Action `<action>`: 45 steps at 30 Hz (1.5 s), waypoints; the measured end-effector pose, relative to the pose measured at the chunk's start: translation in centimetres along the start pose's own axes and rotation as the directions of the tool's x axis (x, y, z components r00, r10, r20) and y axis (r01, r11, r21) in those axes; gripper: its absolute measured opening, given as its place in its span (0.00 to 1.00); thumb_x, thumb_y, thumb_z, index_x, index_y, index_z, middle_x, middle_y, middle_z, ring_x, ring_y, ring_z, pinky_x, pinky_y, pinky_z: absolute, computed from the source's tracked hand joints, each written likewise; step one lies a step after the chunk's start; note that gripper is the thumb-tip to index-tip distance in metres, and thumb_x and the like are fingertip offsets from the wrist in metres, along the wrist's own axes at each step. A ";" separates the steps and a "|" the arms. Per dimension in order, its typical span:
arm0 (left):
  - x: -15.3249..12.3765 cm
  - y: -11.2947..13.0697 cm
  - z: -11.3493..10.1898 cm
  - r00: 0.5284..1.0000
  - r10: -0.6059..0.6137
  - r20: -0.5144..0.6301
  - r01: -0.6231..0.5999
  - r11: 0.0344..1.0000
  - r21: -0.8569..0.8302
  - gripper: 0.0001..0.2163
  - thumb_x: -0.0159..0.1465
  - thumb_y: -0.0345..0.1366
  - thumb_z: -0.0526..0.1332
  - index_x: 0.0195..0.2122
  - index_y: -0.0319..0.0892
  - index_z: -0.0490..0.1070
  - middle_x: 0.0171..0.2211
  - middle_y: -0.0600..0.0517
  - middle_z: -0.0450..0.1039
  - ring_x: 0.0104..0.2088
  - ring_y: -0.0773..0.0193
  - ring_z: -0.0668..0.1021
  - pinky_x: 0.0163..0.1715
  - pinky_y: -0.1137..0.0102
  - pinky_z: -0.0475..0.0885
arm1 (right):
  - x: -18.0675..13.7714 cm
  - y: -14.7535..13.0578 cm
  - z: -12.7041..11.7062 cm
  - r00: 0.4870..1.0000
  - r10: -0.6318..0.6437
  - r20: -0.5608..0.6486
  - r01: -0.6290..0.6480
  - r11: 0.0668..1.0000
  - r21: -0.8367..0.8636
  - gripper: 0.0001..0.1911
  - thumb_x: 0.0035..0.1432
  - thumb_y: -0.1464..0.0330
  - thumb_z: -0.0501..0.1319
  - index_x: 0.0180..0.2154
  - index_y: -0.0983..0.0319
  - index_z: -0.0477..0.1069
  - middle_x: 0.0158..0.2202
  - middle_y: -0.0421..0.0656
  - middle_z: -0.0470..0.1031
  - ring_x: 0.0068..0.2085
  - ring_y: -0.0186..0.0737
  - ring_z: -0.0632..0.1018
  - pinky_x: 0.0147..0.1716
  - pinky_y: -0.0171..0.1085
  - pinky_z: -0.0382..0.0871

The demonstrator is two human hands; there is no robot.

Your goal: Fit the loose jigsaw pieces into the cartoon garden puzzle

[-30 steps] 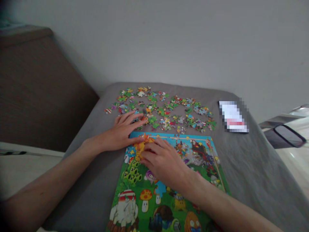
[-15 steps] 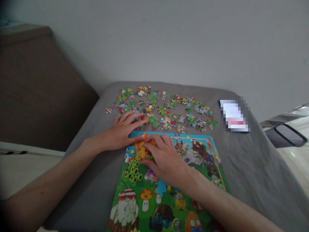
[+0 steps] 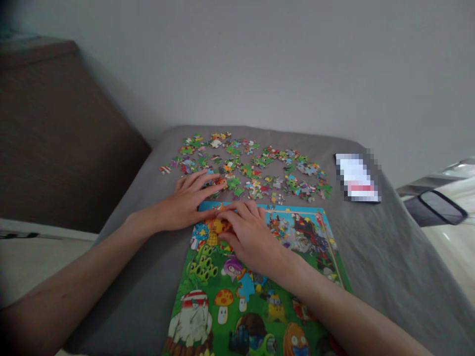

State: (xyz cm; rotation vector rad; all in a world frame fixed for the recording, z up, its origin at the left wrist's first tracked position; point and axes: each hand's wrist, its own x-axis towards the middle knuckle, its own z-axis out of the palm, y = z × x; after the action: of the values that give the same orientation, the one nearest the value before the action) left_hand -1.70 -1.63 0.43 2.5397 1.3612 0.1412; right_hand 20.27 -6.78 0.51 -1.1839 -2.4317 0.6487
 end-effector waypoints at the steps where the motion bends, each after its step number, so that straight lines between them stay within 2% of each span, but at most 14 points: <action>1: 0.0 0.0 0.0 1.000 -0.002 0.001 0.002 1.000 0.002 0.30 0.69 0.58 0.51 0.67 0.51 0.57 0.70 0.46 0.50 0.69 0.43 0.48 0.64 0.43 0.46 | 0.0 0.0 0.0 1.000 0.007 -0.010 -0.007 1.000 -0.004 0.14 0.62 0.70 0.64 0.50 0.61 0.72 0.52 0.48 0.73 0.53 0.51 0.68 0.52 0.52 0.63; 9: -0.2 -0.2 -0.1 0.999 0.027 -0.028 -0.027 1.000 -0.011 0.27 0.71 0.56 0.47 0.67 0.53 0.56 0.70 0.48 0.50 0.70 0.46 0.48 0.65 0.45 0.46 | 0.0 -0.1 0.4 0.999 -0.010 -0.045 0.007 0.999 -0.053 0.11 0.65 0.70 0.59 0.48 0.60 0.76 0.52 0.46 0.74 0.52 0.51 0.68 0.51 0.50 0.64; 11: -0.2 -0.2 -0.2 0.999 0.034 -0.019 -0.034 0.999 -0.013 0.28 0.70 0.57 0.48 0.68 0.52 0.55 0.70 0.48 0.49 0.70 0.46 0.48 0.65 0.46 0.46 | 0.0 -0.1 0.4 0.999 -0.013 -0.053 0.010 0.999 -0.051 0.11 0.66 0.70 0.59 0.47 0.61 0.76 0.52 0.46 0.73 0.52 0.50 0.67 0.52 0.50 0.64; 16: -0.3 0.0 -0.4 0.999 0.044 0.019 -0.043 0.998 -0.045 0.35 0.65 0.63 0.53 0.69 0.53 0.53 0.71 0.47 0.48 0.70 0.44 0.48 0.65 0.45 0.47 | -0.3 0.9 -0.7 0.993 -0.026 -0.118 0.019 0.998 -0.062 0.17 0.65 0.65 0.60 0.55 0.60 0.72 0.52 0.47 0.73 0.53 0.49 0.67 0.54 0.50 0.63; 19: -0.2 0.0 -0.4 0.999 0.035 0.027 -0.033 0.997 -0.072 0.36 0.63 0.64 0.55 0.69 0.54 0.53 0.70 0.48 0.49 0.70 0.43 0.48 0.65 0.44 0.47 | -1.2 1.8 -1.8 0.990 -0.135 -0.042 0.130 0.985 -0.112 0.14 0.67 0.66 0.58 0.52 0.59 0.74 0.51 0.46 0.74 0.53 0.48 0.68 0.55 0.50 0.63; 22: -0.1 -0.1 -0.4 1.000 -0.009 0.027 0.011 0.996 -0.086 0.38 0.61 0.65 0.57 0.68 0.53 0.55 0.70 0.47 0.49 0.69 0.42 0.48 0.65 0.43 0.46 | -2.3 2.3 -2.0 0.974 -0.221 0.046 0.226 0.949 -0.222 0.16 0.68 0.68 0.56 0.54 0.61 0.73 0.54 0.48 0.73 0.54 0.52 0.67 0.53 0.53 0.66; 25: 0.2 -0.1 -0.5 0.998 -0.058 0.019 0.059 0.993 -0.100 0.39 0.59 0.65 0.59 0.68 0.51 0.57 0.69 0.46 0.51 0.69 0.42 0.50 0.65 0.44 0.46 | -2.9 2.4 -1.5 0.958 -0.279 0.068 0.286 0.906 -0.313 0.19 0.69 0.69 0.54 0.58 0.62 0.70 0.57 0.50 0.71 0.53 0.54 0.68 0.51 0.55 0.66; 29: 0.3 0.3 -0.7 0.997 -0.064 0.053 0.071 0.989 -0.131 0.42 0.54 0.65 0.64 0.66 0.53 0.60 0.69 0.46 0.51 0.69 0.42 0.51 0.65 0.44 0.47 | -3.0 2.8 -1.0 0.949 -0.304 0.086 0.314 0.878 -0.360 0.20 0.68 0.69 0.55 0.60 0.59 0.67 0.59 0.48 0.71 0.53 0.54 0.68 0.49 0.55 0.67; 32: 0.2 0.6 -0.7 0.995 -0.080 0.063 0.088 0.987 -0.138 0.41 0.54 0.66 0.63 0.66 0.54 0.61 0.69 0.47 0.51 0.69 0.42 0.51 0.65 0.44 0.47 | -2.9 3.5 -1.0 0.945 -0.318 0.078 0.324 0.874 -0.361 0.22 0.66 0.71 0.58 0.60 0.56 0.67 0.57 0.46 0.72 0.53 0.55 0.67 0.49 0.54 0.66; 36: 0.4 0.7 -0.7 0.994 -0.098 0.055 0.106 0.983 -0.150 0.41 0.54 0.66 0.64 0.65 0.54 0.62 0.69 0.46 0.53 0.68 0.41 0.53 0.65 0.44 0.48 | -2.6 4.4 -1.0 0.949 -0.316 0.000 0.301 0.904 -0.305 0.23 0.64 0.77 0.58 0.56 0.52 0.72 0.54 0.43 0.74 0.54 0.54 0.66 0.50 0.53 0.65; 39: 0.6 0.7 -0.8 0.990 -0.127 0.059 0.134 0.981 -0.141 0.42 0.53 0.66 0.65 0.65 0.54 0.62 0.69 0.46 0.52 0.68 0.41 0.54 0.64 0.43 0.50 | -2.2 4.4 -1.0 0.949 -0.313 -0.041 0.291 0.918 -0.269 0.22 0.63 0.78 0.57 0.54 0.53 0.74 0.52 0.44 0.74 0.52 0.52 0.65 0.50 0.51 0.65; 45: 0.5 1.0 -0.8 0.980 -0.185 0.072 0.193 0.974 -0.116 0.40 0.54 0.63 0.65 0.65 0.54 0.63 0.69 0.47 0.51 0.68 0.41 0.52 0.63 0.43 0.49 | -1.8 4.2 -0.9 0.950 -0.309 -0.044 0.290 0.926 -0.242 0.25 0.61 0.81 0.58 0.54 0.53 0.74 0.53 0.45 0.74 0.50 0.52 0.65 0.49 0.50 0.64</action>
State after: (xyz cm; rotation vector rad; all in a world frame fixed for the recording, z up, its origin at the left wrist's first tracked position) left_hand -0.77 -1.61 1.42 2.2819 1.5122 0.1069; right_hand 24.48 -5.75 -1.23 -0.8668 -2.5957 0.2233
